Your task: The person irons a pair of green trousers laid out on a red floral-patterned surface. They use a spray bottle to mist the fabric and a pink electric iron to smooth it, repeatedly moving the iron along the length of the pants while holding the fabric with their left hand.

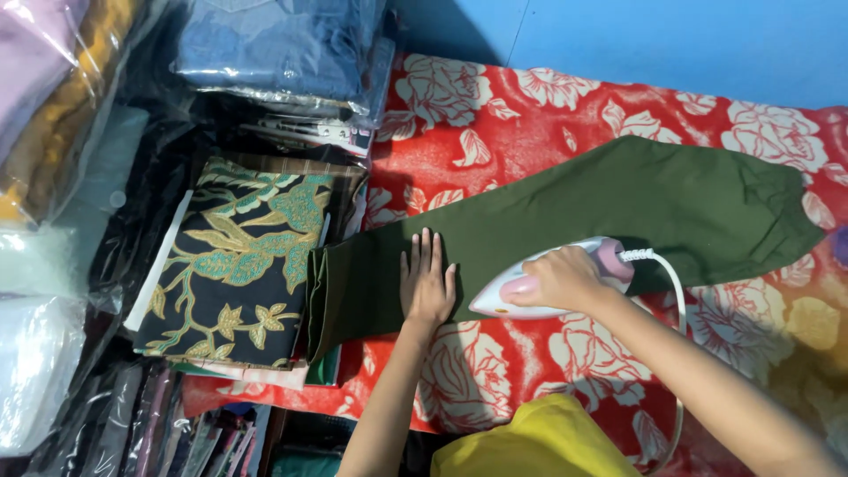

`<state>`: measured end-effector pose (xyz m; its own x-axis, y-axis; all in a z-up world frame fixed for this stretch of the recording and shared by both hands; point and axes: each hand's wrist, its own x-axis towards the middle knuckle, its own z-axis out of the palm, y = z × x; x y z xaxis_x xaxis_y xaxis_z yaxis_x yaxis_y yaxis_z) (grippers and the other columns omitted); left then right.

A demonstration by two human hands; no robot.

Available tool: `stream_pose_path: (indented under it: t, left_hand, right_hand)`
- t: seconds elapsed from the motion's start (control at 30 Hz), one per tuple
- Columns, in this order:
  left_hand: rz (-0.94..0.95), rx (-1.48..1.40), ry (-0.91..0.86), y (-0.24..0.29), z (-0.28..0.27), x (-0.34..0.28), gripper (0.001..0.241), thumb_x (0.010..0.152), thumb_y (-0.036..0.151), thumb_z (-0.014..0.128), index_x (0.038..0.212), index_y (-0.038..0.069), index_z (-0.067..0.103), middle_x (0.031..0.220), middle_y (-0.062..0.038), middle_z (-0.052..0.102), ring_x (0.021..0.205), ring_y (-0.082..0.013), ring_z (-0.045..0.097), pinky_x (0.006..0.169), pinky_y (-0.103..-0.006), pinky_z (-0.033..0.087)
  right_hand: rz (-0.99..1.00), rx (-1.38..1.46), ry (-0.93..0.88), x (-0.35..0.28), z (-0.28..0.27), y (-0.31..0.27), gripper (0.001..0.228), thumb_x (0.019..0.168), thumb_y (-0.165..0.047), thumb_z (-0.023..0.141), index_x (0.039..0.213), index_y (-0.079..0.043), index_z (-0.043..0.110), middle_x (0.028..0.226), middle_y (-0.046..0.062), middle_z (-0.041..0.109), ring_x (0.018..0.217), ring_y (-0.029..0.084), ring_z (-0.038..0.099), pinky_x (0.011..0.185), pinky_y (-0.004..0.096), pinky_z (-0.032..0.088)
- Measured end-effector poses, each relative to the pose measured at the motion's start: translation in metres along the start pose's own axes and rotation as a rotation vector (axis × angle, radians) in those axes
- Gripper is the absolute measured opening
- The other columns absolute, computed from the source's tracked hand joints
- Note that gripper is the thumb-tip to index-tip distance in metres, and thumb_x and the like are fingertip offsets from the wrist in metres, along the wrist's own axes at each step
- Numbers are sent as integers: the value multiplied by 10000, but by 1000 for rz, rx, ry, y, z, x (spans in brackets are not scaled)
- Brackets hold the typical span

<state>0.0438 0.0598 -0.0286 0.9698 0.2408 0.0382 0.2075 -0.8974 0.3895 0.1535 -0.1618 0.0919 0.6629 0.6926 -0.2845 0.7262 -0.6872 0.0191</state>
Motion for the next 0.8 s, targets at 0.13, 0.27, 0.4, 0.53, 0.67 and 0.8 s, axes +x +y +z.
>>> stream_pose_path:
  t: [0.13,0.27,0.4,0.53,0.67,0.8]
  left_hand:
    - [2,-22,4,4,-10,-1,725,1031,505,347,1617,96,224,1687,-153,213,1551,-340,211,1233,-562,198]
    - [-75,-46,28,24,-13,-6,943,941,675,417,1603,35,212,1679,-204,201,1550,-365,197,1230,-571,182]
    - [-80,-45,-4,78,-23,-5,1237,787,852,503,1580,-50,206,1666,-292,142,1553,-424,131,1228,-578,127]
    - [-42,-101,-142,102,-21,-1,1306,745,851,518,1594,-51,108,1676,-290,52,1561,-441,17,1231,-594,48]
    - [-50,-75,-258,104,-23,5,1306,736,848,515,1603,-25,79,1684,-261,16,1559,-440,-20,1231,-611,34]
    - [-69,-85,-287,105,-24,7,1308,731,838,533,1605,-18,71,1689,-246,5,1559,-435,-24,1229,-617,38]
  right_hand:
    - [88,75,71,-1,-13,40,695,618,-877,661,764,-212,804,699,174,747,785,407,761,686,497,590]
    - [488,99,78,10,-19,93,639,750,-847,583,927,-282,822,808,137,793,906,379,767,755,446,594]
    - [591,40,254,22,-17,104,638,755,-893,572,893,-312,797,708,151,743,812,377,759,657,432,571]
    - [405,23,332,56,4,109,657,704,-874,627,916,-275,794,728,127,750,797,338,769,632,396,557]
    - [62,-40,601,97,2,106,675,716,-861,656,695,-186,671,629,84,693,631,304,724,533,436,534]
    - [116,-73,540,116,1,109,694,727,-888,606,727,-200,697,629,91,698,614,325,726,512,468,530]
